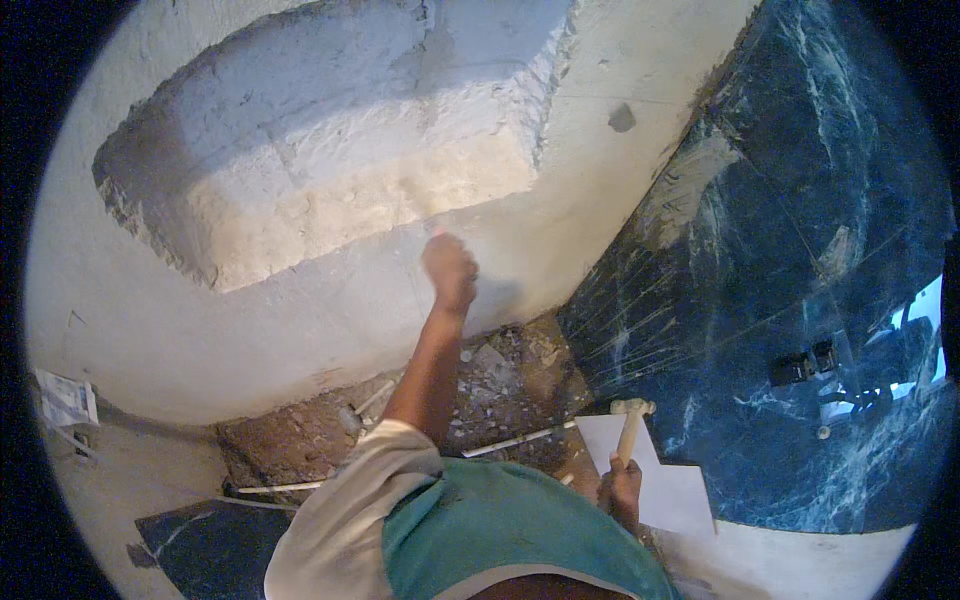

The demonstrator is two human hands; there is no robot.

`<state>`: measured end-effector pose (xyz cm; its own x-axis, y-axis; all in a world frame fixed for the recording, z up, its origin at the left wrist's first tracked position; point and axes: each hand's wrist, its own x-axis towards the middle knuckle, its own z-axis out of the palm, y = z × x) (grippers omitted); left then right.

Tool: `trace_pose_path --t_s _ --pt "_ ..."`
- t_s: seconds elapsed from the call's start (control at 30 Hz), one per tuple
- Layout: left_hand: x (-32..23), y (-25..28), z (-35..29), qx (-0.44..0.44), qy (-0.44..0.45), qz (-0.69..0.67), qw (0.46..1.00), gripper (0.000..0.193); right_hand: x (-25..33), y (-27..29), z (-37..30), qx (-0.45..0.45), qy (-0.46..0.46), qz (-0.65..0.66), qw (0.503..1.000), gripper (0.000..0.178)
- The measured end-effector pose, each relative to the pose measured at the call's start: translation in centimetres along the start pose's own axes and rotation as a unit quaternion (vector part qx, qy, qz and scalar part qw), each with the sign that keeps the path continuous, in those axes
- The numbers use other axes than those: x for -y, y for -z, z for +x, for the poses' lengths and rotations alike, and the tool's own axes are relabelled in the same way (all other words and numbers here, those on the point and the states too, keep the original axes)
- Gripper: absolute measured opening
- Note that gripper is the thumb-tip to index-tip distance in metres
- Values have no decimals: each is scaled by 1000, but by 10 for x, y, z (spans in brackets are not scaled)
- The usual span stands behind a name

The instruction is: The person uses a hammer and a metal rod to carve a rectangular niche into a wall, then positions a tile into the opening with the help of another person.

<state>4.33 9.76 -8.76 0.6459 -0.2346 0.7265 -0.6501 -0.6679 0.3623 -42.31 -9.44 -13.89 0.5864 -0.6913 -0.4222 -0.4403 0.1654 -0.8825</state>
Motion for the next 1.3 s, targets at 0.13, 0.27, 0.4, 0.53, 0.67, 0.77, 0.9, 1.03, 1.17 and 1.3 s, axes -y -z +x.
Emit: trace_pose_path --t_s 0.13,0.27,0.4,0.53,0.67,0.77,0.9,1.03,1.17,1.3 --pt "-43 -35 47 192 219 -198 936 17 28 -10 10 3 18 -38 999 30" --pt "-16 -6 28 195 152 140 959 7 56 -9 -11 -36 -37 -57 997 30" --pt "23 -3 -11 45 157 201 966 13 41 7 4 -10 -39 -35 999 33" --pt "10 -39 -9 12 71 195 978 25 14 22 14 -43 -28 -71 996 34" --pt "-43 -98 48 -19 420 -323 848 30 55 -6 22 13 -7 -61 998 35" --pt "-83 -80 37 78 356 -293 884 33 68 -8 7 -1 -31 -3 1000 35" --pt "-40 -35 18 -35 400 -370 838 23 75 -19 11 8 5 -39 999 31" --pt "-9 -54 26 -92 236 -201 946 21 123 -61 6 63 57 -12 996 28" --pt "-100 -58 -13 42 212 -386 897 20 136 -79 2 33 39 -1 999 26" --pt "-151 61 -31 168 372 -730 548 24 134 -88 -12 -6 75 20 997 24"
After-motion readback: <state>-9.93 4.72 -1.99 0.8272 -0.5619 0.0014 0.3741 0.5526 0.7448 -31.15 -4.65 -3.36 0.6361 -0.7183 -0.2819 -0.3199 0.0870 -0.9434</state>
